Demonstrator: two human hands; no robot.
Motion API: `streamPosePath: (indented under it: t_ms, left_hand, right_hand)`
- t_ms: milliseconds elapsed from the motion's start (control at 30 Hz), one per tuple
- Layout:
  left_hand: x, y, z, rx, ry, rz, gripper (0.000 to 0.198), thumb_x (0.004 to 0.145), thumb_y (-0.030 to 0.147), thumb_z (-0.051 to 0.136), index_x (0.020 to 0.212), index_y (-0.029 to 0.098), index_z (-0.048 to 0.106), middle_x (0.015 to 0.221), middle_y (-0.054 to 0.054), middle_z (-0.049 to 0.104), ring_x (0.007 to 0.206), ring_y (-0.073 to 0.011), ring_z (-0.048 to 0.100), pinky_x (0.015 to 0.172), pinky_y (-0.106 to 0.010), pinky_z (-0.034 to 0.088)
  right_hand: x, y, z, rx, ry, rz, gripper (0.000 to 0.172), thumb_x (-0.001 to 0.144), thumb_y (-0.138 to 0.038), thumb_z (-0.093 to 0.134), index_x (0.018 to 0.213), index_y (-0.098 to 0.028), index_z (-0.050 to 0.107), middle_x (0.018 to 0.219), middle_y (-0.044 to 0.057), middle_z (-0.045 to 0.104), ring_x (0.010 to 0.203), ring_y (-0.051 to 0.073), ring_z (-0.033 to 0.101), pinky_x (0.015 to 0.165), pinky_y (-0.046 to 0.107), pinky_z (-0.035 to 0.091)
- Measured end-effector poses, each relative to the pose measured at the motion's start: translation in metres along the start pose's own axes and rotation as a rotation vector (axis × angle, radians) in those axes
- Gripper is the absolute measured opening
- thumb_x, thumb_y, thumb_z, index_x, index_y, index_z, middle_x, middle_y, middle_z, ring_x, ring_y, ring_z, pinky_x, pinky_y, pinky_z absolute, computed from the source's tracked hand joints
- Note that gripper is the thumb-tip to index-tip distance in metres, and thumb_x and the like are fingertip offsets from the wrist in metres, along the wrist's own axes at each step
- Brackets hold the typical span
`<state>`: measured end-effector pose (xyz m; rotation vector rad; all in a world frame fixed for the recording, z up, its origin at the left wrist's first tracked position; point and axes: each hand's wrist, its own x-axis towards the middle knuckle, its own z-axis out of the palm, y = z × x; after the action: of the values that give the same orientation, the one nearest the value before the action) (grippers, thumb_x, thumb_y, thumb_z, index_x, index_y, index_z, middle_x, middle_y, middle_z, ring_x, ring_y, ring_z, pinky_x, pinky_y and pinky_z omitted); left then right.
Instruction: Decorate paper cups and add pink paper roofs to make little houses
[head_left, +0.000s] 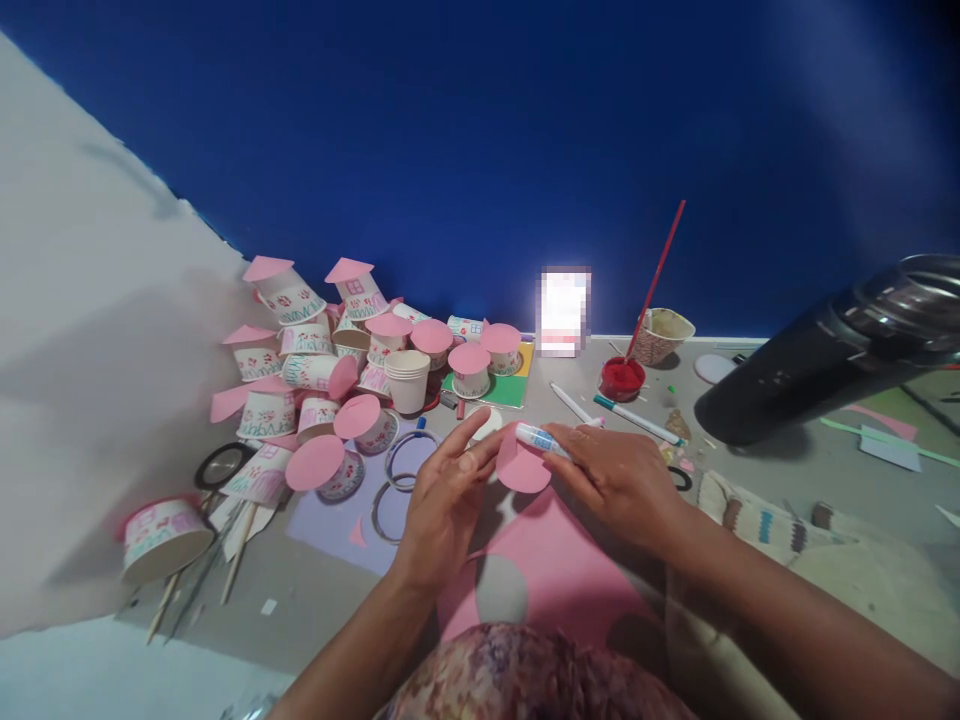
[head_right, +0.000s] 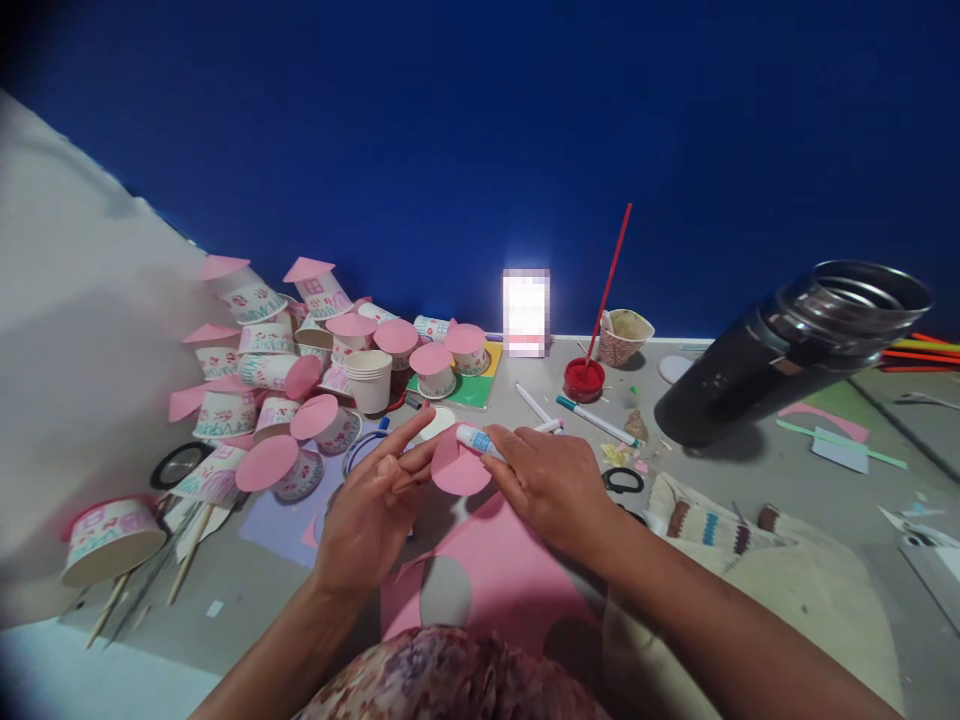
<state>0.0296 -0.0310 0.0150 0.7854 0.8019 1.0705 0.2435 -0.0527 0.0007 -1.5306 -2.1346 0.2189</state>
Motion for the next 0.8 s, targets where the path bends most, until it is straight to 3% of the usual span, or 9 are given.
streamPosePath:
  t_ms: [200,400,500,667,800]
  left_hand:
    - [-0.001,0.001,0.0,0.07,0.008,0.003,0.082,0.078,0.05,0.088,0.147,0.017,0.059,0.128,-0.018,0.078,0.115,-0.0299,0.075,0.109,-0.043,0.052]
    - [0.0,0.001,-0.003,0.11,0.018,0.014,0.082,0.078,0.05,0.088,0.147,0.018,0.059,0.128,-0.018,0.078,0.12,-0.0318,0.073,0.111,-0.044,0.049]
    - [0.0,-0.002,-0.005,0.138,0.02,0.024,0.083,0.078,0.051,0.088,0.148,0.019,0.058,0.13,-0.018,0.077,0.128,-0.0342,0.069,0.115,-0.046,0.046]
    - [-0.003,-0.01,-0.011,0.17,-0.012,0.075,0.077,0.082,0.05,0.085,0.148,0.019,0.059,0.135,-0.018,0.075,0.138,-0.0357,0.063,0.121,-0.048,0.041]
    - [-0.008,-0.015,-0.011,0.172,-0.033,0.104,0.072,0.085,0.049,0.082,0.147,0.021,0.058,0.139,-0.017,0.073,0.139,-0.0332,0.062,0.121,-0.046,0.042]
  right_hand:
    - [-0.003,-0.001,0.008,-0.227,0.19,-0.192,0.036,0.111,-0.037,0.047,0.126,-0.017,0.073,0.071,0.002,0.07,0.059,0.019,0.057,0.059,0.036,0.023]
    - [-0.007,0.0,0.007,-0.342,0.231,-0.297,0.031,0.106,-0.016,0.052,0.133,-0.015,0.067,0.076,0.003,0.069,0.065,0.021,0.055,0.061,0.037,0.023]
    - [-0.008,-0.001,0.008,-0.368,0.24,-0.298,0.033,0.104,-0.013,0.052,0.134,-0.016,0.066,0.077,0.004,0.069,0.066,0.02,0.055,0.062,0.037,0.025]
    - [-0.007,-0.006,0.011,-0.297,0.274,-0.245,0.029,0.11,-0.029,0.051,0.125,-0.016,0.071,0.07,0.002,0.071,0.061,0.019,0.058,0.061,0.036,0.025]
    - [-0.005,-0.008,0.008,-0.102,0.177,-0.111,0.034,0.11,-0.039,0.049,0.111,-0.018,0.076,0.071,0.002,0.075,0.062,0.018,0.065,0.06,0.034,0.027]
